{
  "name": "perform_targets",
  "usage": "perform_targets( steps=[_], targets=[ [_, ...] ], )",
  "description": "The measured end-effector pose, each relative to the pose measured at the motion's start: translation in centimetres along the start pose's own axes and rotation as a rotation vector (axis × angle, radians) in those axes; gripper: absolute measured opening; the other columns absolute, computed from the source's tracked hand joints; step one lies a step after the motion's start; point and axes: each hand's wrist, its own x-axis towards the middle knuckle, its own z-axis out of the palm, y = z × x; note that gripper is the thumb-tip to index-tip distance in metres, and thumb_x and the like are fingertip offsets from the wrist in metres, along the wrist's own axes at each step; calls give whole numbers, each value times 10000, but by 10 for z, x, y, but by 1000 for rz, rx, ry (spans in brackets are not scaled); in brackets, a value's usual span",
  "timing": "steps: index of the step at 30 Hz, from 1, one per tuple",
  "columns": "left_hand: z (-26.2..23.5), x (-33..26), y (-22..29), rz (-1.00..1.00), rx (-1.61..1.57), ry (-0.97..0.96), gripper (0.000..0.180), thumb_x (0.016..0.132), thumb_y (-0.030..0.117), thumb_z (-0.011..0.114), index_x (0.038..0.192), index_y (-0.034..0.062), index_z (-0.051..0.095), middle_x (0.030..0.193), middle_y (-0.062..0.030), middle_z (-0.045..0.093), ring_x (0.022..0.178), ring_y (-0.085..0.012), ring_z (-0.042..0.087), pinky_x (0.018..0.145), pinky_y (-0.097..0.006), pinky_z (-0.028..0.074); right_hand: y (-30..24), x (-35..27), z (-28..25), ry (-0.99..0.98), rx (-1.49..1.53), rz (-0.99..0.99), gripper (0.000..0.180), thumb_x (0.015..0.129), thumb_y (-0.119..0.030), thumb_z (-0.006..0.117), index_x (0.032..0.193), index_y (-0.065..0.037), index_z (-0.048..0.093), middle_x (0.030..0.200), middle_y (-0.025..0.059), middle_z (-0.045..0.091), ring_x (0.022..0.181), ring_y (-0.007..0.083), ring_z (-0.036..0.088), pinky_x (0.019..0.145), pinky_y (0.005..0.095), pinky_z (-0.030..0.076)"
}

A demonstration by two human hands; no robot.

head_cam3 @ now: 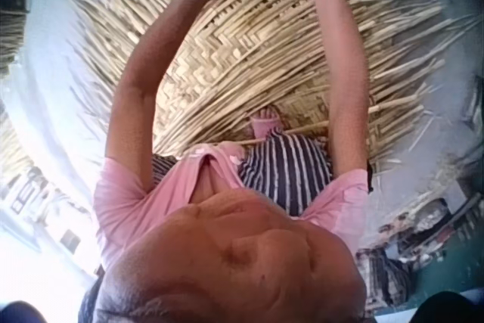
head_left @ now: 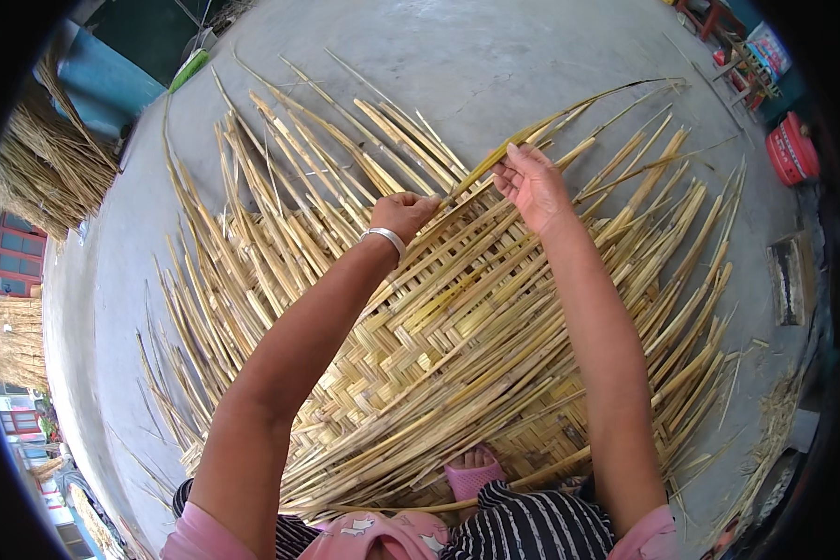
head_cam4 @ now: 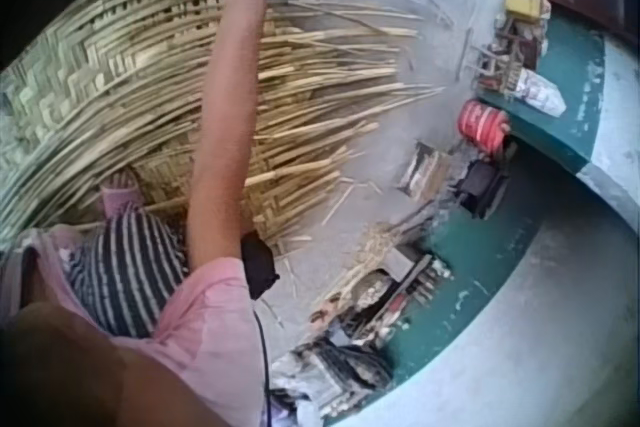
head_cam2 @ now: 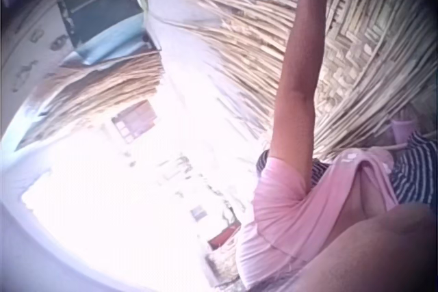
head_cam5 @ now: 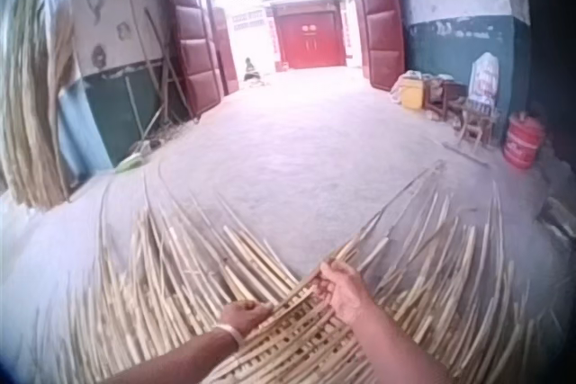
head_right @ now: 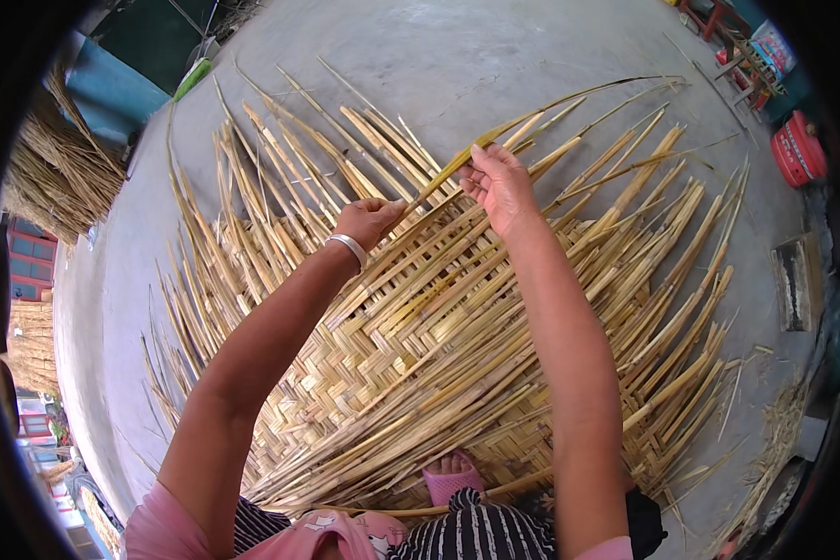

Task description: The person weaves a large flat basket by hand, interlacing long dried palm strips in an over-under pattern. They periodically lift and rotate the mat to continue weaving different sections.

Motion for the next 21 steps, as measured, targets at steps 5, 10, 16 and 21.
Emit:
perform_targets(
  steps=[5,10,16,21],
  targets=[
    [7,-6,11,6,82,22,290,763,266,762,803,-5,666,728,-40,626,622,-110,531,594,-278,453,33,-1,-13,37,-105,232,142,883,-214,623,936,-91,575,851,33,641,762,135,624,641,256,501],
    [9,-15,10,23,-14,-41,271,768,251,762,717,31,611,668,-12,586,585,-87,491,541,-252,415,37,-4,-4,-43,-48,243,150,863,-210,652,899,-87,575,818,26,631,700,119,604,596,243,496],
    [-3,-27,32,38,18,-155,290,792,274,743,719,33,600,652,-12,583,567,-80,492,527,-239,415,8,6,-20,3,38,103,164,821,-192,705,840,-104,568,766,14,617,651,104,568,539,236,478],
    [2,-49,58,81,86,-329,320,806,310,730,848,5,644,682,-16,592,567,-78,517,513,-211,414,-31,-1,-44,64,246,5,181,823,-225,709,863,-120,567,797,20,617,680,101,552,554,224,452]
  ],
)
